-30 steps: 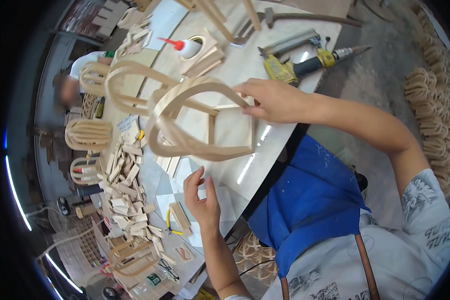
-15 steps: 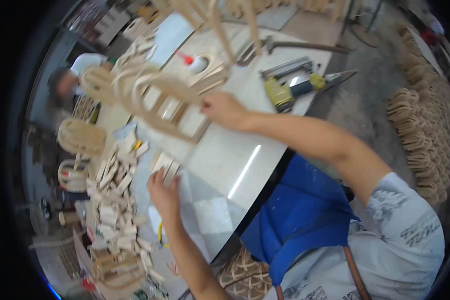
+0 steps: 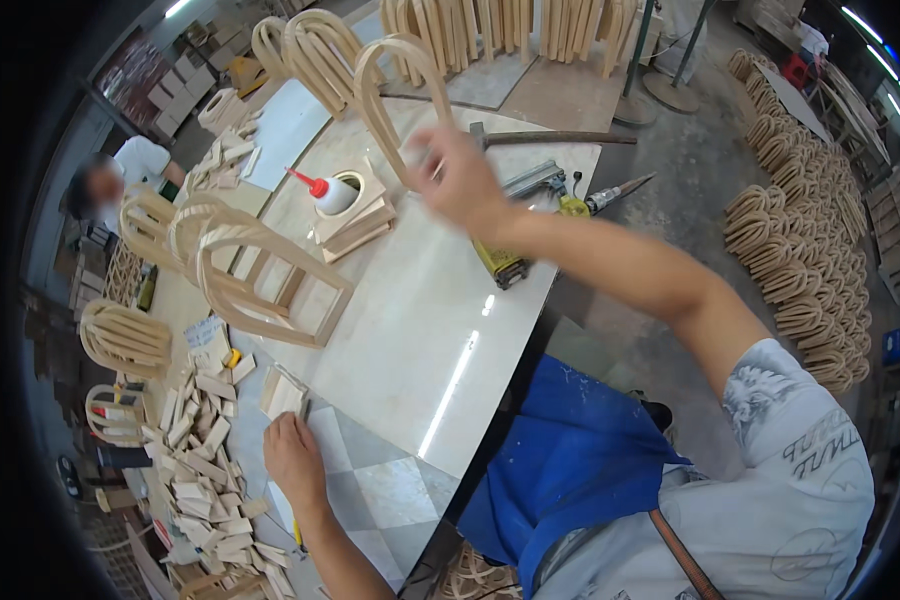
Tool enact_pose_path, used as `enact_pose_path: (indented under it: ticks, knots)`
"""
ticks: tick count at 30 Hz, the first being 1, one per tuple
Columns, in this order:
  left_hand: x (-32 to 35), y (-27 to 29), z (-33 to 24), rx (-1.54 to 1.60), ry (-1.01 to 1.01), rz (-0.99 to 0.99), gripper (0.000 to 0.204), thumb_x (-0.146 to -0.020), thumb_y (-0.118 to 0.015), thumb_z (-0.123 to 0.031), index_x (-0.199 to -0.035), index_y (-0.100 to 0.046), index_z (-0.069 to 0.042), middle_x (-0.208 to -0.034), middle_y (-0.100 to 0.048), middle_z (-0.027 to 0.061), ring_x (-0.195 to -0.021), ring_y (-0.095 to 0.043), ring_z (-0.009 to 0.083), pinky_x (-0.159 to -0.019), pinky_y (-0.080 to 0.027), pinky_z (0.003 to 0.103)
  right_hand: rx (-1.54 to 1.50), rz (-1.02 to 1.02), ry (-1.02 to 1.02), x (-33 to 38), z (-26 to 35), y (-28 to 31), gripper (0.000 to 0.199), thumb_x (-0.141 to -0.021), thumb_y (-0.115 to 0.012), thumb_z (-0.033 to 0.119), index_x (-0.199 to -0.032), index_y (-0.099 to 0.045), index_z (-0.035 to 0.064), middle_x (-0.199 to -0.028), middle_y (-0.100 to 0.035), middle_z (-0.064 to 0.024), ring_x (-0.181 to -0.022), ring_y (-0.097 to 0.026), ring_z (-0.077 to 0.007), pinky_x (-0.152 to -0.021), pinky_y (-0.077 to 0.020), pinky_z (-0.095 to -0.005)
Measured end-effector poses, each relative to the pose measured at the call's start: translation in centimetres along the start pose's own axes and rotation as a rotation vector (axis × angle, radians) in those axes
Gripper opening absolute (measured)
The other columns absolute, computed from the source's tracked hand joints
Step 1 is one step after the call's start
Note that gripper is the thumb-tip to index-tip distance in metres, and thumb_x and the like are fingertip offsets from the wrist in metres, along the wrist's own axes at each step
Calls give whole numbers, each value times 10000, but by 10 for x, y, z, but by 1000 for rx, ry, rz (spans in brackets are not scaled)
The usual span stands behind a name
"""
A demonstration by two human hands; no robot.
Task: Assembling wooden chair backs using a pneumatic nail gun and wood pieces.
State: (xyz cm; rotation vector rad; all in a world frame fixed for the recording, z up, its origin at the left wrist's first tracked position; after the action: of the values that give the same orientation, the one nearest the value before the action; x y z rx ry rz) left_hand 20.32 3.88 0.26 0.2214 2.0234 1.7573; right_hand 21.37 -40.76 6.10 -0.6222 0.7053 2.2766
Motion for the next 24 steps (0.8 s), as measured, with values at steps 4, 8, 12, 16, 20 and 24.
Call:
enact_pose_path:
  ticks: [4,8,12,16,20,24]
  knots:
    - [16,11,-23,77,-76,-154,150,-983,-637,-49,-1100,-687,28,-1121,-705,194,-1067,-654,399,-936,-528,474,324,-235,-30,-63,-72,34,535,-925,-761,272,-1368,-577,36,-1193,-676,-180,-904,-706,-229,-853,-568,-387]
    - [51,34,-70,317,-51,-140,127,-943,-658,-1,-1067,-674,20,-1061,-689,185,-1031,-650,391,-919,-520,462,343,74,-229,-75,-113,25,609,-882,-780,379,-1358,-614,37,-1276,-674,-239,-1070,-716,-387,-967,-545,-439]
    - [83,36,-89,443,-169,-50,164,-896,-680,33,-1059,-677,6,-1040,-687,178,-1001,-649,379,-890,-520,450,174,240,-282,-80,-119,12,452,-902,-765,352,-1206,-707,22,-1122,-743,-201,-1038,-727,-358,-931,-553,-439]
    - [110,33,-88,548,-151,-35,196,-863,-698,53,-1050,-693,-6,-993,-675,162,-932,-637,360,-832,-510,434,129,120,-214,-87,-107,16,320,-942,-728,313,-1037,-743,8,-914,-758,-176,-922,-737,-335,-847,-555,-453]
    - [148,42,-77,557,-58,-40,184,-873,-694,48,-1048,-702,-5,-962,-667,160,-901,-631,350,-809,-507,420,63,-12,-60,-78,-38,49,307,-996,-694,308,-1043,-736,8,-834,-750,-139,-762,-733,-266,-726,-557,-398]
    - [165,29,-85,698,65,16,103,-916,-677,31,-1017,-692,14,-928,-656,153,-859,-632,307,-790,-500,382,-198,189,-147,-5,4,86,292,-1039,-681,299,-1051,-724,11,-748,-707,-70,-696,-683,-122,-640,-531,-300]
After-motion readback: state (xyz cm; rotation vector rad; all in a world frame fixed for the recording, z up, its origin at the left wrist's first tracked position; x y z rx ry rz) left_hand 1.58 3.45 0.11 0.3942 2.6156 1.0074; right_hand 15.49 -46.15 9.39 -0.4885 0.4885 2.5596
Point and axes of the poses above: each hand's wrist, its own x-axis away from the middle knuckle, its own y-axis out of the back of the hand, z = x × y, the point moved 5 cm from there along -x, towards the middle knuckle
